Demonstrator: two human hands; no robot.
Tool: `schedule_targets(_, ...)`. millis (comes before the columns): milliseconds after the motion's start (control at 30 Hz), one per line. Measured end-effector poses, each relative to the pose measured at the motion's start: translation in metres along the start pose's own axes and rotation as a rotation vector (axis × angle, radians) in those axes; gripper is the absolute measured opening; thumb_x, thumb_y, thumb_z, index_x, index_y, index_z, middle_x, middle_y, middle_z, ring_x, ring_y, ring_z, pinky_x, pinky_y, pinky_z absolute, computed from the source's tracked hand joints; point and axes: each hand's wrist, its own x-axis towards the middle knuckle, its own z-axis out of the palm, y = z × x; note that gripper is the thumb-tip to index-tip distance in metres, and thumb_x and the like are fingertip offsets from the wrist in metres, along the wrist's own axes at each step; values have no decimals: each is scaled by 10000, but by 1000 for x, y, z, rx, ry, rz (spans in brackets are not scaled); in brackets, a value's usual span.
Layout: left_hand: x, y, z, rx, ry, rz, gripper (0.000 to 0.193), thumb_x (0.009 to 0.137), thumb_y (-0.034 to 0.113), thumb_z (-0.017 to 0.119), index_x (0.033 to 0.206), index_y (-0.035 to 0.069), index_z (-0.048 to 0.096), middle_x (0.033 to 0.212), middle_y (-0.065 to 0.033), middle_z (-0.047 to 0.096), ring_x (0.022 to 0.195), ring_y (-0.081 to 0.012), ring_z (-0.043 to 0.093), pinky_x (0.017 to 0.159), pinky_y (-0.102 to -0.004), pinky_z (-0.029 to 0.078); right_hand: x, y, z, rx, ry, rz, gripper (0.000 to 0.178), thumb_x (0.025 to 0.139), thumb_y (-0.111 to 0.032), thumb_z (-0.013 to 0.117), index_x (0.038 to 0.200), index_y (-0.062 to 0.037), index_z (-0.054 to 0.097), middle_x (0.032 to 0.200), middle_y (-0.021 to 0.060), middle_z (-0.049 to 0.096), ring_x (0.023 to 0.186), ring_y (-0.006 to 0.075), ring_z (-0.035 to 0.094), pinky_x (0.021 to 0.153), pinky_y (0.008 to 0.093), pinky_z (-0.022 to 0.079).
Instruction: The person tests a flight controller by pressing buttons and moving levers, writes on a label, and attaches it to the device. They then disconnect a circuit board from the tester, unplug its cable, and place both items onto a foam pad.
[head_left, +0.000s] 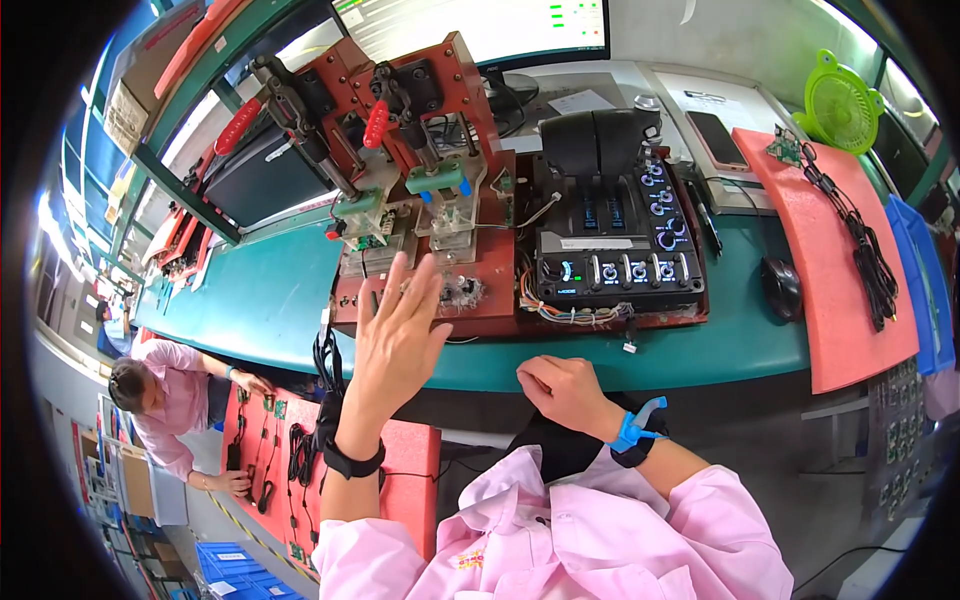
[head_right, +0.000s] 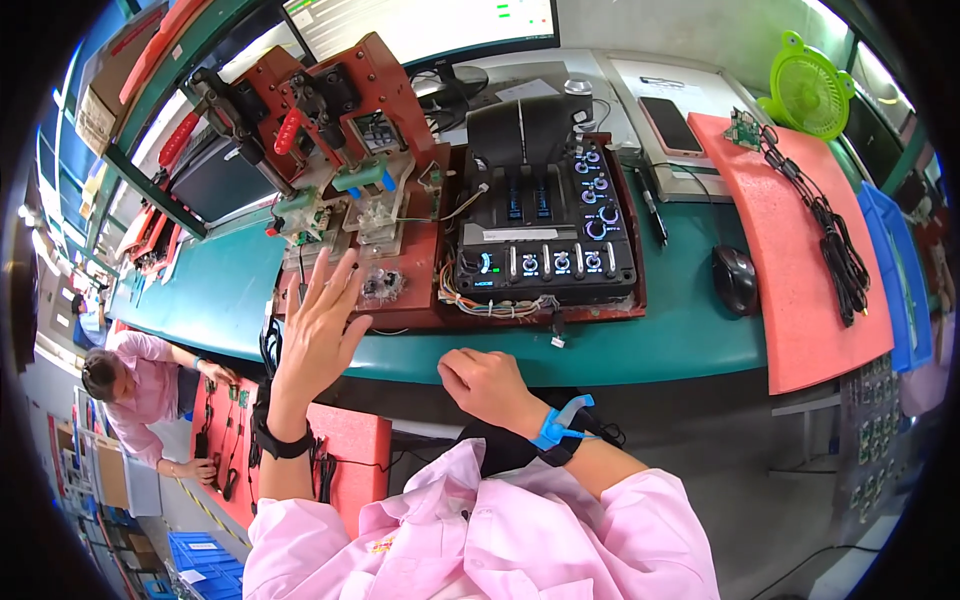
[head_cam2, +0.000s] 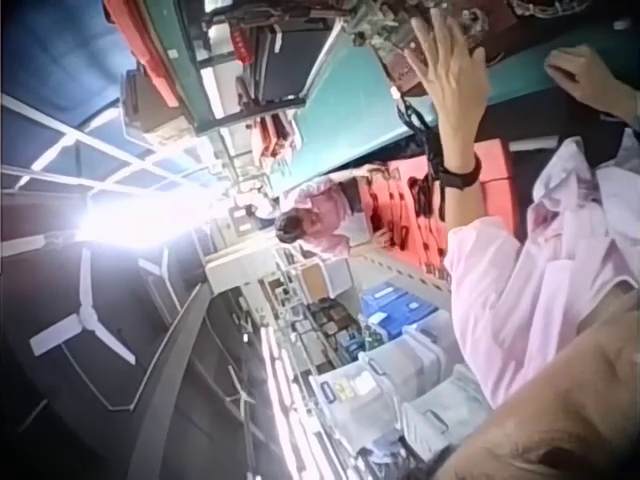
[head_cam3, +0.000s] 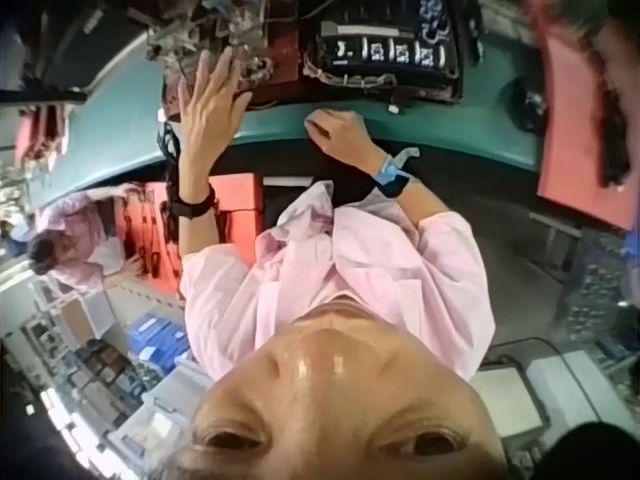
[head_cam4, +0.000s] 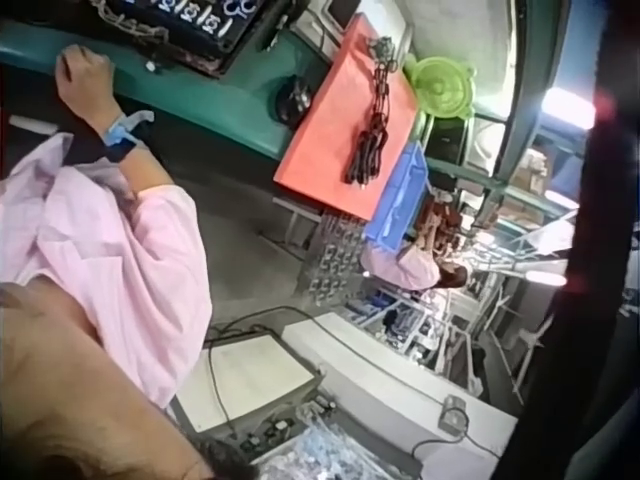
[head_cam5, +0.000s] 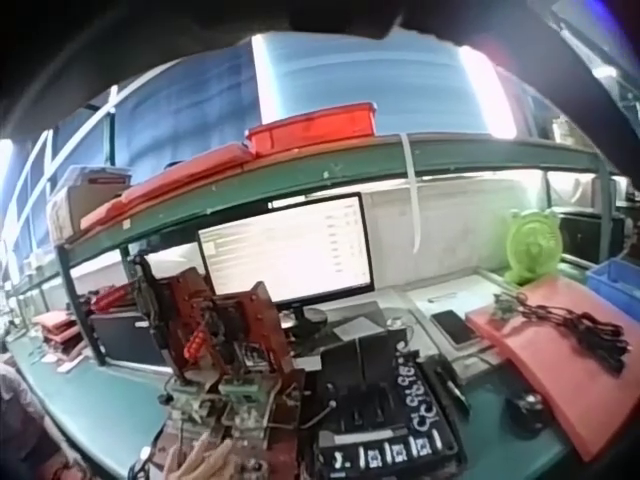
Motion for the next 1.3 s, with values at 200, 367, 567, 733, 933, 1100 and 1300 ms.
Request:
schedule_targets(200,2,7,-7,34,-18,-28,491,766,165,551,1213,13,414,1330,-80,328,1261,-277,238,1000,-467,190,-1,0,-3,0,-23,-56,48,704,-60,575,704,-48,528,633,77,558,529,258,553,455,339,443)
schedule_targets(367,19,32,2,-33,20,-25,477,765,179,556,1190,3,430,1333,-76,326,1261,-277,239,996,-475,189,-2,0,0,0,20,-75,63,699,-58,585,711,-49,524,635,78,557,533,250,555,461,333,446)
schedule_targets(567,22,35,4,15,24,-35,469,760,182,566,1167,-16,447,1316,-79,352,1259,-270,248,994,-466,191,-4,2,-4,6,34,-68,74,698,-57,593,712,-49,520,627,77,554,537,246,554,461,332,445)
schedule_targets(733,26,33,2,-3,29,15,439,753,165,573,1140,-20,477,1294,-78,385,1257,-268,255,995,-463,184,-3,0,-4,-9,6,-66,76,701,-60,592,711,-49,518,625,78,552,541,246,554,460,336,445)
schedule_targets(933,21,23,5,65,49,-12,416,750,178,585,1115,-4,503,1279,-51,403,1251,-266,268,993,-479,184,0,0,-3,-8,9,-66,72,705,-62,586,711,-50,515,620,79,548,535,242,551,459,340,445)
schedule_targets(1100,21,26,3,-4,32,18,401,747,147,578,1118,7,511,1307,-55,377,1258,-274,255,1007,-465,160,-2,5,-2,-20,50,-77,81,674,-33,605,724,-42,541,617,68,543,523,233,540,458,316,434)
schedule_targets(1300,3,11,10,8,77,-126,433,760,197,578,1152,34,491,1300,-48,383,1257,-269,255,1001,-483,158,-3,-1,-6,-5,40,-84,76,694,-51,593,716,-48,520,629,58,529,553,223,545,482,317,442)
